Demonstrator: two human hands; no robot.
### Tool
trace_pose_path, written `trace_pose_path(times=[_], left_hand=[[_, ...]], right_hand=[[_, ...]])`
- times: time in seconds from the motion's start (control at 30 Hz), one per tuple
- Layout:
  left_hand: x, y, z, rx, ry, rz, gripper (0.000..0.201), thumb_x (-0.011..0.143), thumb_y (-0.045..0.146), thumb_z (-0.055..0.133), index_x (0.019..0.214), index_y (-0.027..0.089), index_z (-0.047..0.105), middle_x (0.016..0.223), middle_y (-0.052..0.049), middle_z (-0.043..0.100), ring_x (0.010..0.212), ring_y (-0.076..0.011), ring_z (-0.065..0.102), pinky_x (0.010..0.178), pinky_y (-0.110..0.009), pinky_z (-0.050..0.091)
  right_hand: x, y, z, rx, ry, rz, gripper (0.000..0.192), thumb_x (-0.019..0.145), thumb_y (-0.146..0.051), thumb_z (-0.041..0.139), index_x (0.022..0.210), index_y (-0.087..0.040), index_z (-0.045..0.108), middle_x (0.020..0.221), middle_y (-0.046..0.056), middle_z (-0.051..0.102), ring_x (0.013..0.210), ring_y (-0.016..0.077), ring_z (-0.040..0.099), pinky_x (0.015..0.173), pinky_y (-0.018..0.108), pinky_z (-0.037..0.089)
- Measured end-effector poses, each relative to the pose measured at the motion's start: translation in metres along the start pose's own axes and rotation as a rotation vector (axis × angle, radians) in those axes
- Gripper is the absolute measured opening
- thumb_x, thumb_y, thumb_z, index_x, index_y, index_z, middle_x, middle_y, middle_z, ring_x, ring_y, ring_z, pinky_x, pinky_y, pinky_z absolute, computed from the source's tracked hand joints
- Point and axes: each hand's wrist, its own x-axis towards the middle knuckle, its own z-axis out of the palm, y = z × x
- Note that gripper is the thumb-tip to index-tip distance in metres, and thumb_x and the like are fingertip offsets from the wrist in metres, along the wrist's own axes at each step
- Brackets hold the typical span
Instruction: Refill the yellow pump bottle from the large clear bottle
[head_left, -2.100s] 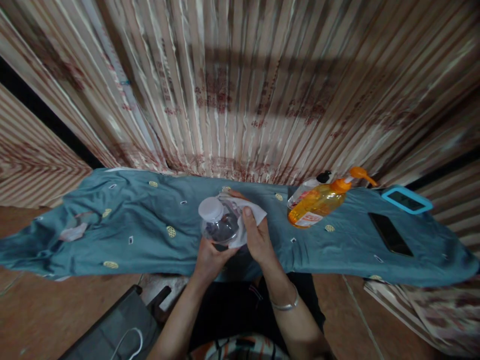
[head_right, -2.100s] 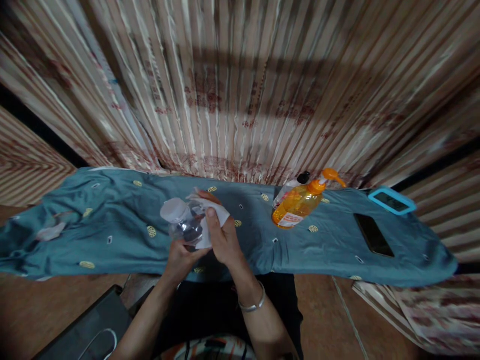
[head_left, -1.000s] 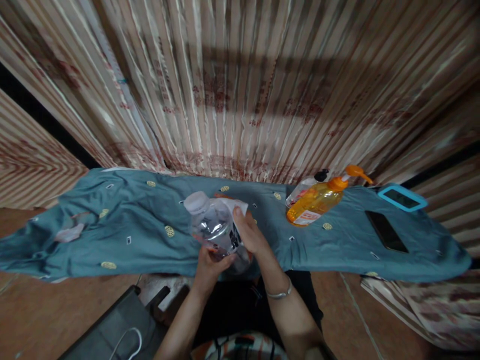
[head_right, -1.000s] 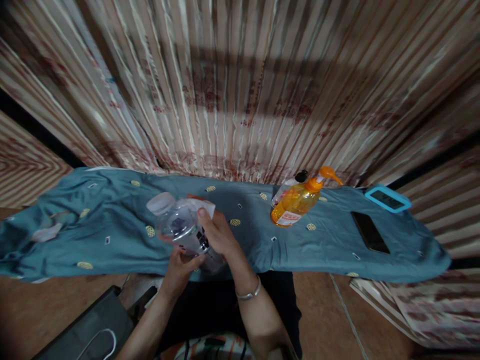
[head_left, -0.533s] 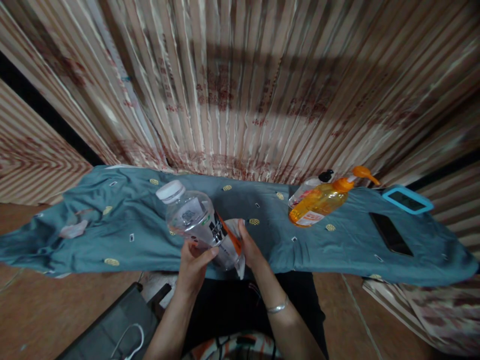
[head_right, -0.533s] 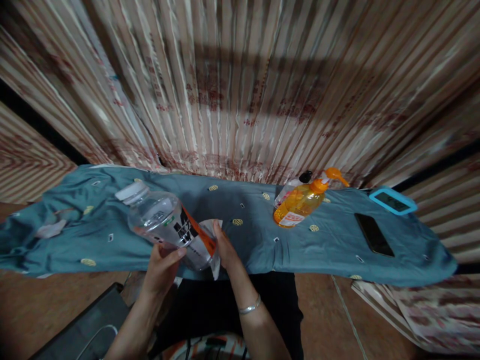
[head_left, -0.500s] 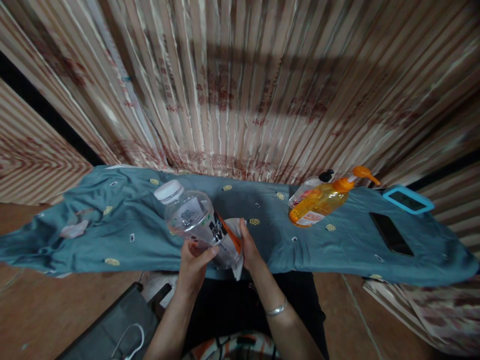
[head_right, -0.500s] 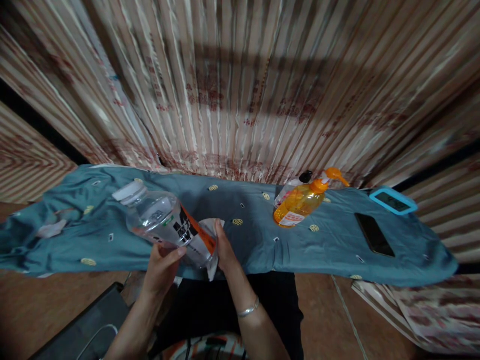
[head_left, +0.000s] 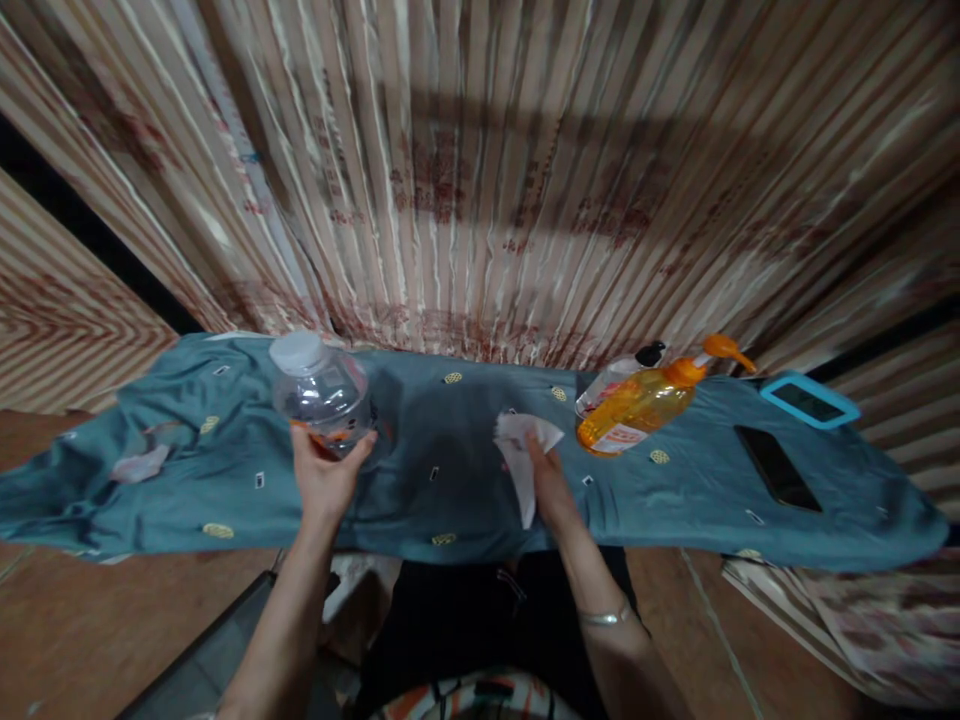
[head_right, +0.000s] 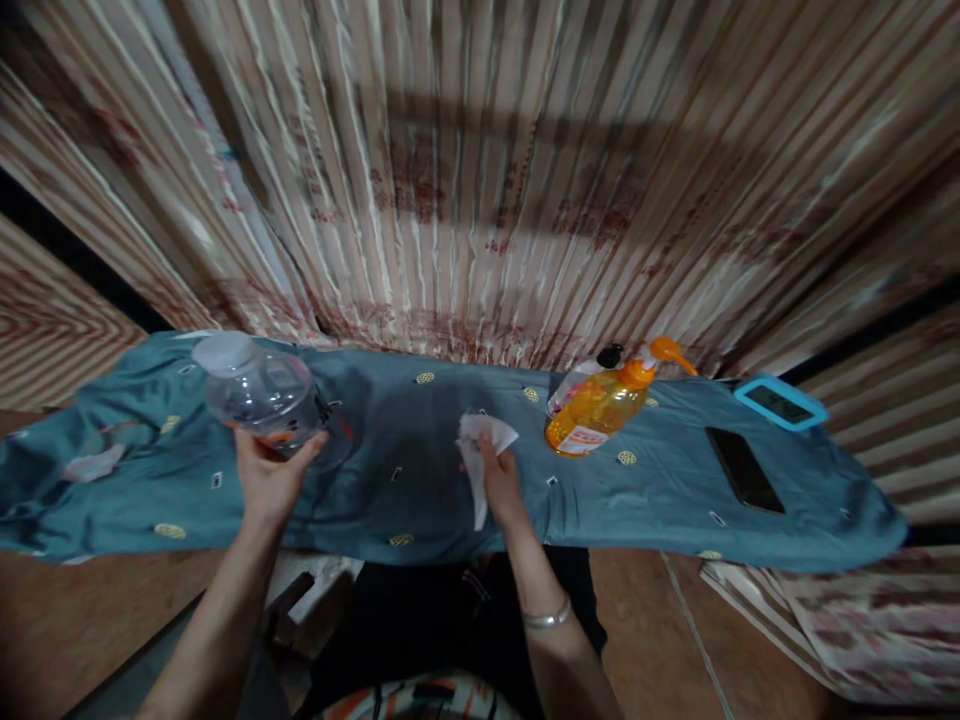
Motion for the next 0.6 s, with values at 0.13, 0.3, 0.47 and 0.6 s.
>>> trace_pose_path(times=[0.13, 0.3, 0.47, 0.6], left_hand=[[0.031, -0.017, -0.006, 0.091, 0.026, 0.019, 0.074, 0.058, 0.044, 0.093, 0.119, 0.024, 0.056, 0.119, -0.006, 0.067, 0.117, -0.0306, 0.071, 0.115, -0.049, 0.057], [0.034, -0.042, -0.007, 0.125, 0.01, -0.046, 0.084, 0.061, 0.048, 0.09, 0.129, 0.023, 0.049, 0.125, -0.011, 0.069, 0.113, -0.0308, 0.073, 0.114, -0.05, 0.059], [0.03, -0.052, -0.009, 0.101, 0.007, -0.04, 0.096, 0.058, 0.051, 0.091, 0.136, 0.019, 0.045, 0.138, -0.018, 0.066, 0.126, -0.0351, 0.071, 0.12, -0.053, 0.055], [0.029, -0.056, -0.009, 0.097, 0.017, -0.059, 0.093, 0.058, 0.051, 0.092, 0.132, 0.02, 0.046, 0.131, -0.017, 0.068, 0.121, -0.0341, 0.072, 0.117, -0.053, 0.057]], right_hand=[[0.054, -0.009, -0.03, -0.443, 0.217, -0.202, 0.052, 0.113, -0.048, 0.072, 0.152, -0.017, 0.06, 0.162, 0.016, 0.045, 0.152, 0.0367, 0.042, 0.13, 0.063, 0.036], [0.079, 0.019, -0.015, -0.845, 0.252, -0.233, 0.046, 0.11, -0.037, 0.077, 0.149, -0.016, 0.064, 0.162, 0.016, 0.045, 0.158, 0.0396, 0.034, 0.133, 0.069, 0.027], [0.093, 0.033, -0.009, -1.023, 0.269, -0.272, 0.042, 0.111, -0.035, 0.076, 0.146, -0.016, 0.065, 0.158, 0.015, 0.049, 0.15, 0.0371, 0.045, 0.127, 0.064, 0.041], [0.123, 0.028, 0.02, -1.044, 0.185, -0.379, 0.038, 0.112, -0.036, 0.075, 0.143, -0.015, 0.066, 0.152, 0.015, 0.054, 0.145, 0.0346, 0.051, 0.124, 0.06, 0.046]])
